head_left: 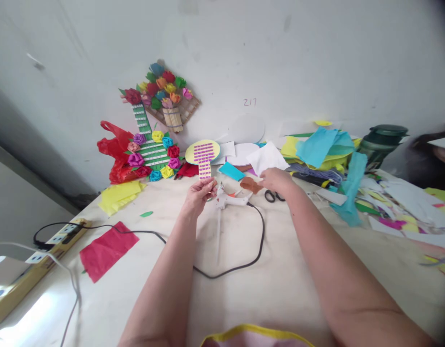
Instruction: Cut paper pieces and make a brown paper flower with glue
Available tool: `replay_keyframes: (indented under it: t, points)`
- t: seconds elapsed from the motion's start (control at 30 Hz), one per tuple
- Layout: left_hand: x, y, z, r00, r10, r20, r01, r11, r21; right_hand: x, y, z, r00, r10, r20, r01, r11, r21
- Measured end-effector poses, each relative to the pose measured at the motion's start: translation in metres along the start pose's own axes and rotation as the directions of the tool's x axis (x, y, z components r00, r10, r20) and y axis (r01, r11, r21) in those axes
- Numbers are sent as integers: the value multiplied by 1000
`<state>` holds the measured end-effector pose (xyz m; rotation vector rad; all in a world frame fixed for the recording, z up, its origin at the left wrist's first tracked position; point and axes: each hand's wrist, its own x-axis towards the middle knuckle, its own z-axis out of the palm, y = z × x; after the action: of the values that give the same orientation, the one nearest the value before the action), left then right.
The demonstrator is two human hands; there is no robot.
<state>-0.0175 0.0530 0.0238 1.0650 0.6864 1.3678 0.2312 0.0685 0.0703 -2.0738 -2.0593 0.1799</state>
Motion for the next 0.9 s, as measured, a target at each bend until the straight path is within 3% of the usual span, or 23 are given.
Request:
replay_keyframes:
  t: [0.07,0.13,0.2,0.3,0.47,0.57,0.73,0.9]
  points:
    - [0,0,2,1000,2,-3,-2,999,54,-3,-16,3,987,-159,4,148,929,339]
    - [0,-1,3,1000,6,11,-7,993,115,-8,-34,9,957,-284,56,184,745,641]
    - [0,-1,4,999,17,28,-21,986,165,-14,-52,15,924,-380,41,207,587,783]
    - [0,-2,4,998,32,57,-43,977,210,-23,-71,22,918,-397,20,192,487,852]
    - [-2,-1,5,994,8,110,-35,969,246,-27,-80,30,971,-239,1,113,463,879]
    - [-4,5,8,989,-43,144,-2,954,299,-22,-77,35,970,-239,-47,163,491,856]
    - [-9,23,13,972,-120,201,-8,843,538,-16,-73,42,899,-383,-212,429,679,596]
    - [-9,33,10,983,-109,145,-18,735,678,-18,-76,44,854,-464,-235,513,675,531]
